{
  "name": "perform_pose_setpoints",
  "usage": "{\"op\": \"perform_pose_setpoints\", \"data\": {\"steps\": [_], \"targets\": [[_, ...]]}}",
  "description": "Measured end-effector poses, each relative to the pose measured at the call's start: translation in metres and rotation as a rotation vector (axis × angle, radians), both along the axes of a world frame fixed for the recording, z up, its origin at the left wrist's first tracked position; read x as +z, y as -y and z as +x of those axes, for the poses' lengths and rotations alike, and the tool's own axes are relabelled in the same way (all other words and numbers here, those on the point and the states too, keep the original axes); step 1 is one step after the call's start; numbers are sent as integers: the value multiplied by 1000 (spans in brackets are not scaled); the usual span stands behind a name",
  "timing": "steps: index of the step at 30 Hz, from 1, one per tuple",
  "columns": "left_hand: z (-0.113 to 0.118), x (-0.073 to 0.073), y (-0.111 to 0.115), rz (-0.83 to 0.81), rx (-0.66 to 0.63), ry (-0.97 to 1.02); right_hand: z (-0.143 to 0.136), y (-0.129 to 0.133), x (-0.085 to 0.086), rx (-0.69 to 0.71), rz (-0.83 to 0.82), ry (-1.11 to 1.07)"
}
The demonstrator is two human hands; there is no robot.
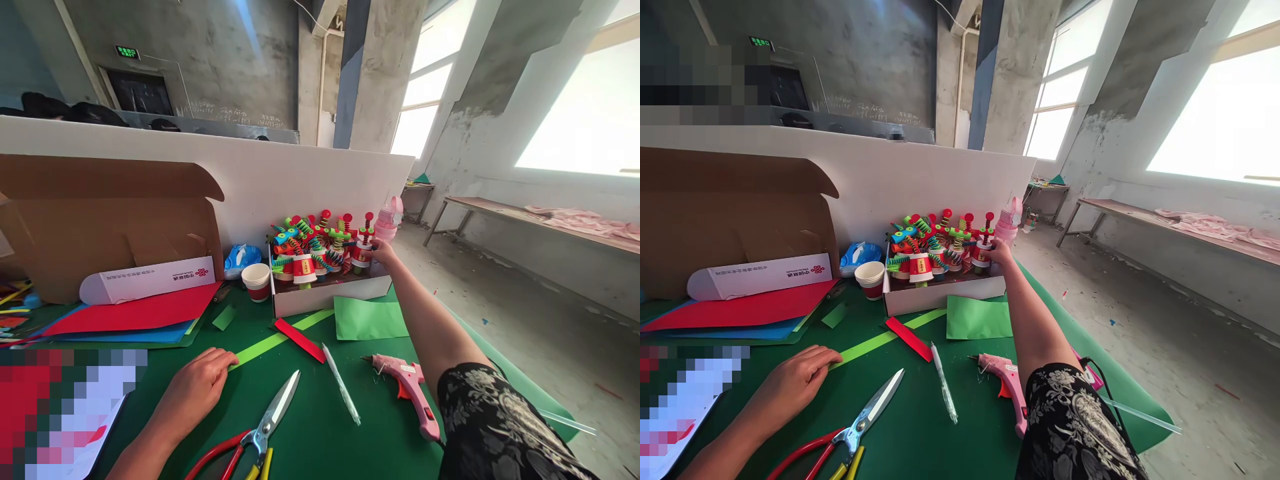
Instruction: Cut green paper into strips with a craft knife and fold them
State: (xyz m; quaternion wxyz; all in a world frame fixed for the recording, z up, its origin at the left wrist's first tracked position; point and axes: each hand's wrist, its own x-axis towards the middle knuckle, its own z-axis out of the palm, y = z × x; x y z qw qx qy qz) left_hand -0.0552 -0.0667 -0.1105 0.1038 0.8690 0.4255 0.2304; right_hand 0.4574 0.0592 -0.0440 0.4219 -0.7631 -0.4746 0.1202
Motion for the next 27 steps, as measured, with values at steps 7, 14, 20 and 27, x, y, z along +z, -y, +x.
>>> {"op": "perform_pose_setpoints", "data": {"steps": [7,14,20,27], "targets": [[-1,7,2,73,5,-8,4,45,35,-67,-5,-20],[-2,36,5,380,-30,61,-23,161,97,-57,238,2],[-6,80,32,558,-69,79,-129,256,69,117,407,19],[21,134,93,319,-69,38,-268,270,-12,441,345,-105]]}}
